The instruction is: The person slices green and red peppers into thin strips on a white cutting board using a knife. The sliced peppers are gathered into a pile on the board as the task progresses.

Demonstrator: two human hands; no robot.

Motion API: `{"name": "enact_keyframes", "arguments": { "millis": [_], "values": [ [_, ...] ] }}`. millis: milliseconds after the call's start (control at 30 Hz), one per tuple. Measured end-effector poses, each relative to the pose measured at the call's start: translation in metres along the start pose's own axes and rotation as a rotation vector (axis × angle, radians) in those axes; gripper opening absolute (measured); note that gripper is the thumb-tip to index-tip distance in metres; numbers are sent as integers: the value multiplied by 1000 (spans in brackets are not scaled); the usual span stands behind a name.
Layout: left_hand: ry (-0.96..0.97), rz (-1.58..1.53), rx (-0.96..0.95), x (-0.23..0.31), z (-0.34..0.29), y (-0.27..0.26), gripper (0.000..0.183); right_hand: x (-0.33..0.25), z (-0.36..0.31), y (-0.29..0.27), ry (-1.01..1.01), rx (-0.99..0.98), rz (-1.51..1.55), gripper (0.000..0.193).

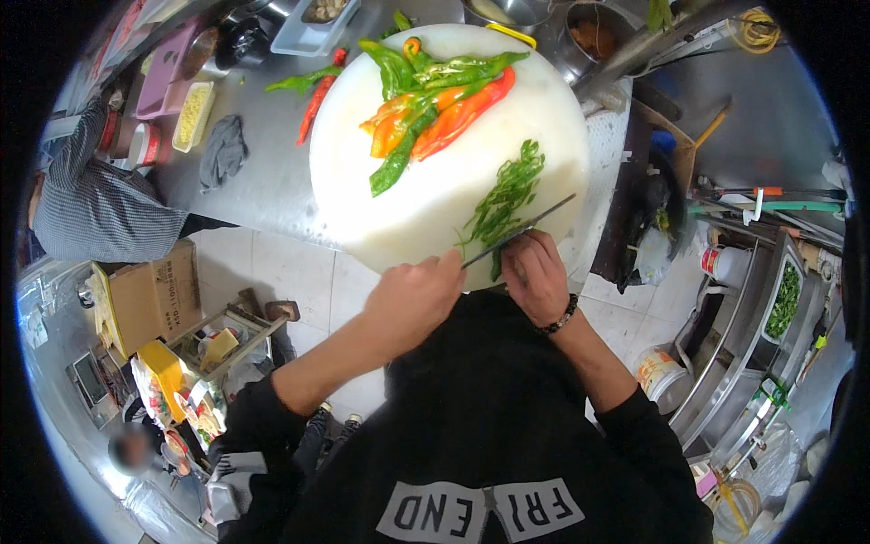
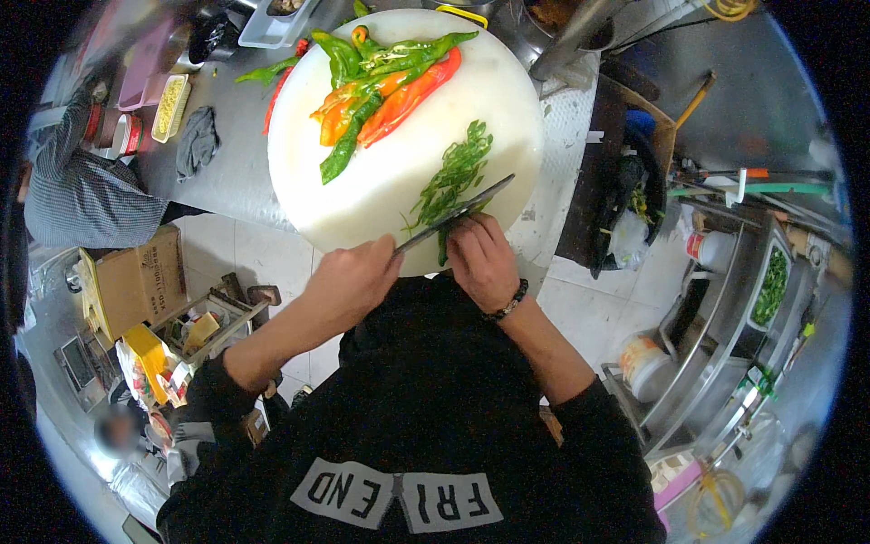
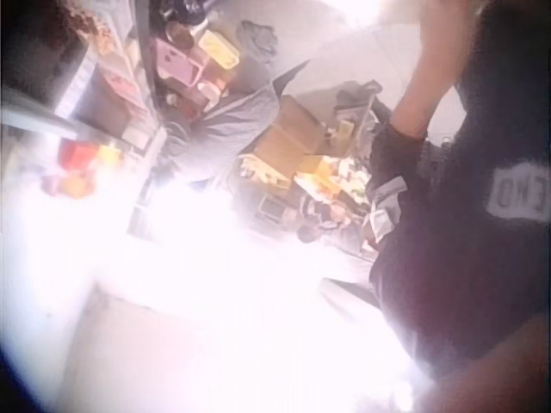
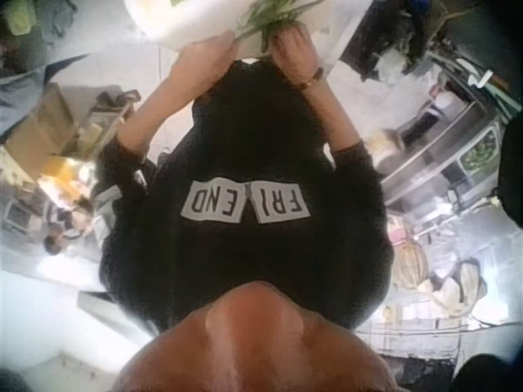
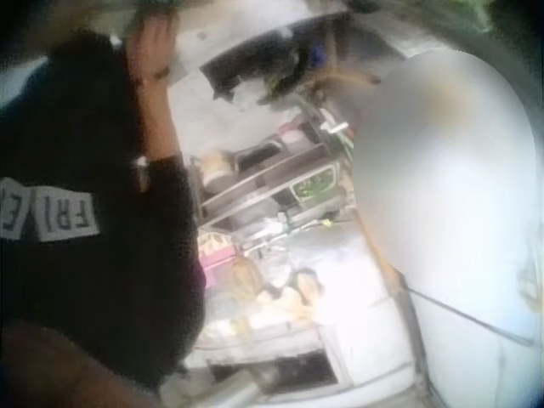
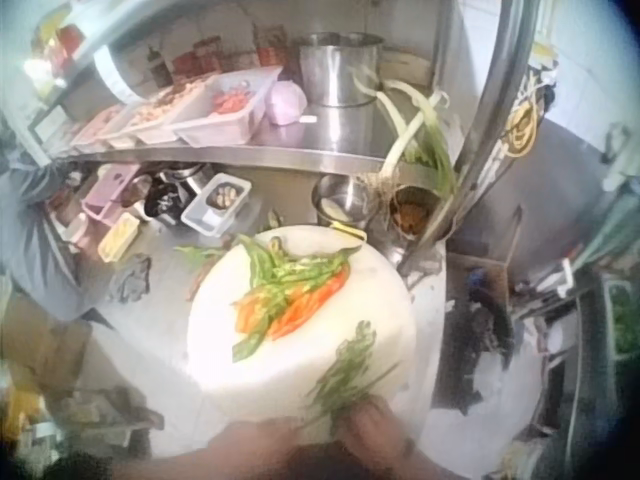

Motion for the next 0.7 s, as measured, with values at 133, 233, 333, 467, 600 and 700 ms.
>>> {"name": "enact_keyframes", "arguments": {
  "millis": [133,233,333,467,600,700],
  "values": [
    [-7,-17,61,4,20,13,21,1,-2,-1,-3,-18,17,29],
    [-2,-48,4,8,11,-11,21,5,-4,-1,5,-26,34,29],
    [-57,-43,-28,5,1,1,21,5,-7,1,11,-28,44,28],
    [-27,-106,117,-1,16,25,21,-3,-1,-4,82,-55,79,28],
    [-34,-126,112,-14,20,6,21,-7,-1,-6,34,-64,58,30],
    [-103,-53,141,-12,2,-1,21,-1,4,-3,-21,-60,64,30]
  ]
}}
Point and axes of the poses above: each hand's wrist, its own z-axis towards the middle knuckle, its own y-axis out of the palm, x = y × z, the point moved 5 cm from there along z, towards the middle knuckle, and after that the axes turned 9 degrees about x, right-handed, at the moved point
